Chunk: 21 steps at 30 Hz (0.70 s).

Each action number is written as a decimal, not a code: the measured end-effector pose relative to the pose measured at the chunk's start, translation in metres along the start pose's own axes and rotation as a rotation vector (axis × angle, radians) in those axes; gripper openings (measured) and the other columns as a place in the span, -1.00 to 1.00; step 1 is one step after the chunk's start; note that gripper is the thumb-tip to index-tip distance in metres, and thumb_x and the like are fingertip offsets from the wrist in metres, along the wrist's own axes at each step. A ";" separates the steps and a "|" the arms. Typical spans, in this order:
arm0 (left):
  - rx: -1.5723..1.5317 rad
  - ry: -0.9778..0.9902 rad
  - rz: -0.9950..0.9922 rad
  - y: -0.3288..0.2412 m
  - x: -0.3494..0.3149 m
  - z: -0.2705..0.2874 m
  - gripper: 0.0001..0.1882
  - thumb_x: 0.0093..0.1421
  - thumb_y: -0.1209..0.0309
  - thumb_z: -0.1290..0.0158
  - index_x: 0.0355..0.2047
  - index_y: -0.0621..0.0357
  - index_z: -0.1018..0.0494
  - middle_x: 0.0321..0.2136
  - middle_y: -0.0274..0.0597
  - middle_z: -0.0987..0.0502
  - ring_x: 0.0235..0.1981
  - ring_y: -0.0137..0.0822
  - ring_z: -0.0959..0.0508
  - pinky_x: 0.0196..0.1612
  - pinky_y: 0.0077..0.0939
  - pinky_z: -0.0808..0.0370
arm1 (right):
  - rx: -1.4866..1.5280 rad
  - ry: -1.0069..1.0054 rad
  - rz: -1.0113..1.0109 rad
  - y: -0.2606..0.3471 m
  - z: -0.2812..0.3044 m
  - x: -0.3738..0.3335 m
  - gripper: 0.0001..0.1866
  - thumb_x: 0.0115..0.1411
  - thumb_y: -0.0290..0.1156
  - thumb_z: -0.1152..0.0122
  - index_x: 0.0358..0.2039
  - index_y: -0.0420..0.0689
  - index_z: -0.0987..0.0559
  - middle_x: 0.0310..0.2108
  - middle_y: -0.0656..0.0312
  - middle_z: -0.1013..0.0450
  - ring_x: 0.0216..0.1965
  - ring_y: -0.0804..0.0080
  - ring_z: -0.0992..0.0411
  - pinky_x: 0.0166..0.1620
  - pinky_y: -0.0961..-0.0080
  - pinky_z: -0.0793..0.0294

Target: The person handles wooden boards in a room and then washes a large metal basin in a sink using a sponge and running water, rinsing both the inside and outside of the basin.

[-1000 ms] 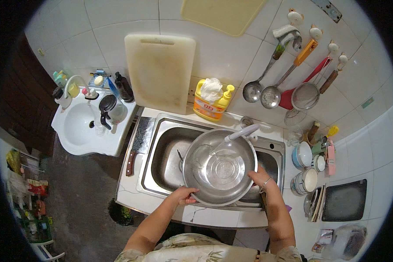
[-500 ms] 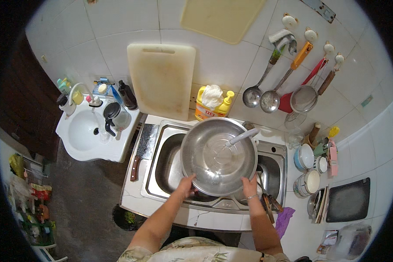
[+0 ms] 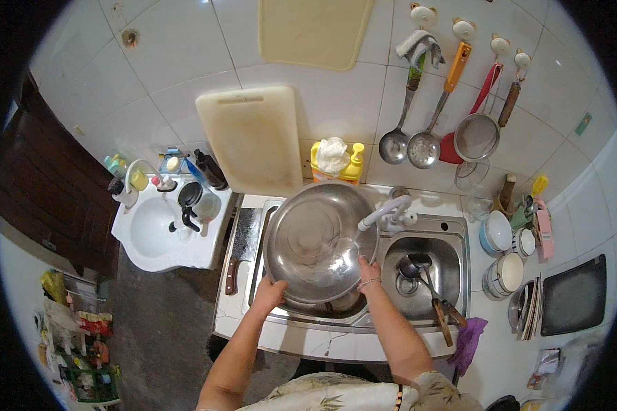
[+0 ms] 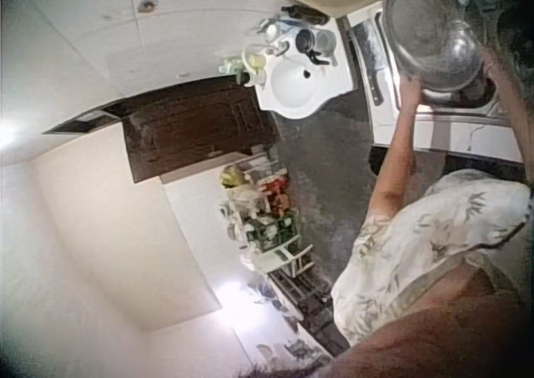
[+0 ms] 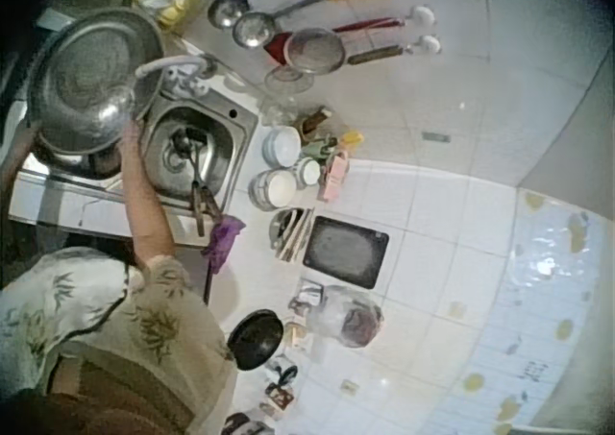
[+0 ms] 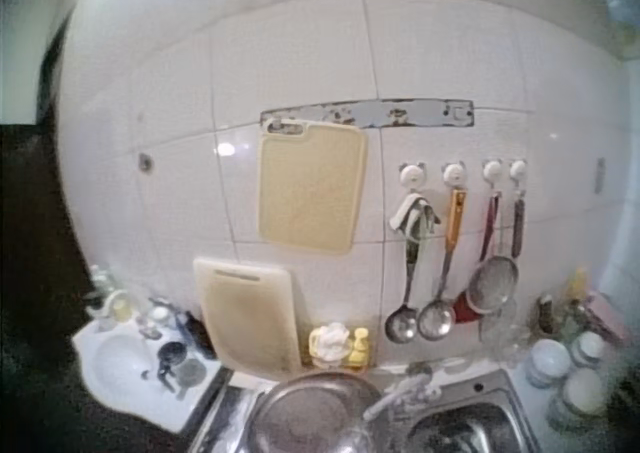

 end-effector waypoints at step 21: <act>-0.394 -0.051 0.062 0.023 -0.029 -0.063 -0.57 0.03 0.44 0.05 -0.10 0.41 -0.20 -0.29 0.06 -0.42 -0.45 -0.19 -0.51 -0.48 -0.43 -0.47 | -0.128 0.129 -0.079 -0.038 -0.028 -0.038 -0.63 -0.03 -0.36 -0.18 -0.19 -0.18 -0.38 -0.32 0.15 -0.41 -0.35 0.30 -0.39 -0.36 0.38 -0.41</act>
Point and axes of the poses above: each hand's wrist, its own x-axis towards the middle knuckle, its own z-axis out of the back of the hand, y = z × x, the point moved 6 cm from there along x, towards the middle knuckle
